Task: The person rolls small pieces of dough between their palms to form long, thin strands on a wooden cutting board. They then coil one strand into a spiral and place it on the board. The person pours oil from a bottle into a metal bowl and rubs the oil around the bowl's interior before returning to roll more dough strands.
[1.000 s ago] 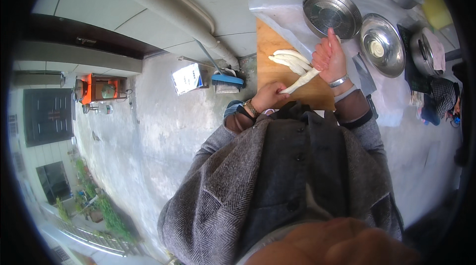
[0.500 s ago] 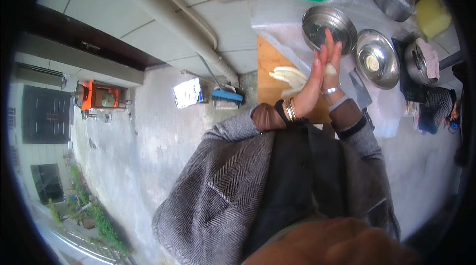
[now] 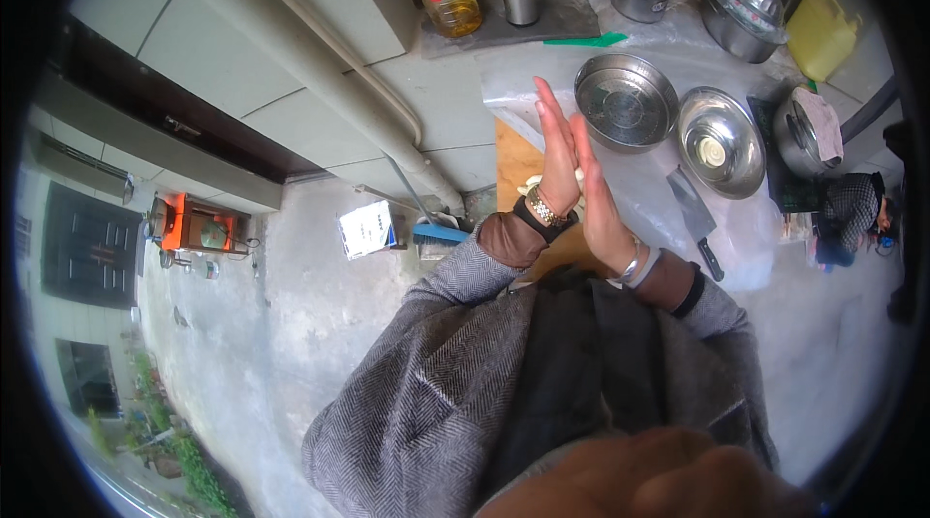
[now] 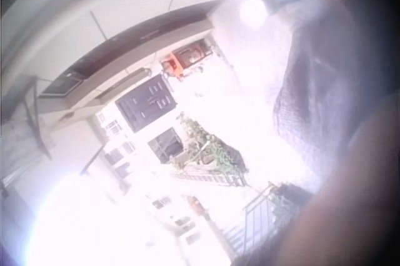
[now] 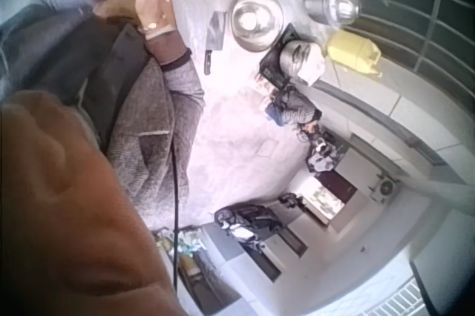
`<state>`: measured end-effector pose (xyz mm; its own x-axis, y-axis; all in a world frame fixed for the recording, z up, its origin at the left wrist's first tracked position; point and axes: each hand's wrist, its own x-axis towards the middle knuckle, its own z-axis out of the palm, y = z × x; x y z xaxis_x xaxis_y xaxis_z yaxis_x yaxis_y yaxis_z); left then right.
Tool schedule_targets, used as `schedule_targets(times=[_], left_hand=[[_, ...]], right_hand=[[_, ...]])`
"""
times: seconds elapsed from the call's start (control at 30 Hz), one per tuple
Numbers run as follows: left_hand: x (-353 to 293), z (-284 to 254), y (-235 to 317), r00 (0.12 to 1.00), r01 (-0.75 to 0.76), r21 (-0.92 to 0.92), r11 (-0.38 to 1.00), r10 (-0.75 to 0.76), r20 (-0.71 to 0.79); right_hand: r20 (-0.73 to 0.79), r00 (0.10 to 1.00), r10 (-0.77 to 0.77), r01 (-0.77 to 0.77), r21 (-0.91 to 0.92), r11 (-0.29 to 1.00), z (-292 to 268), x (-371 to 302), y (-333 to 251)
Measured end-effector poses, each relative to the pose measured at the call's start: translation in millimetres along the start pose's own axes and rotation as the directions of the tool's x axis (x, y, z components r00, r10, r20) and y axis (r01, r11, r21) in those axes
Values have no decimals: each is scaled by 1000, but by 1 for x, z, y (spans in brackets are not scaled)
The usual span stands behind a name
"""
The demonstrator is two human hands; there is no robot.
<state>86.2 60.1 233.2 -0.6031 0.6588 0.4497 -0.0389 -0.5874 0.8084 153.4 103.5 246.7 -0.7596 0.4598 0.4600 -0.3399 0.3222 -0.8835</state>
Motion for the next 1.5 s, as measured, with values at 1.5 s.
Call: schedule_targets(times=[1.5], left_hand=[[-7, -7, -23, 723, 685, -223, 693, -684, 98]], right_hand=[[-32, 779, 627, -408, 732, 545, 5, -23, 37]])
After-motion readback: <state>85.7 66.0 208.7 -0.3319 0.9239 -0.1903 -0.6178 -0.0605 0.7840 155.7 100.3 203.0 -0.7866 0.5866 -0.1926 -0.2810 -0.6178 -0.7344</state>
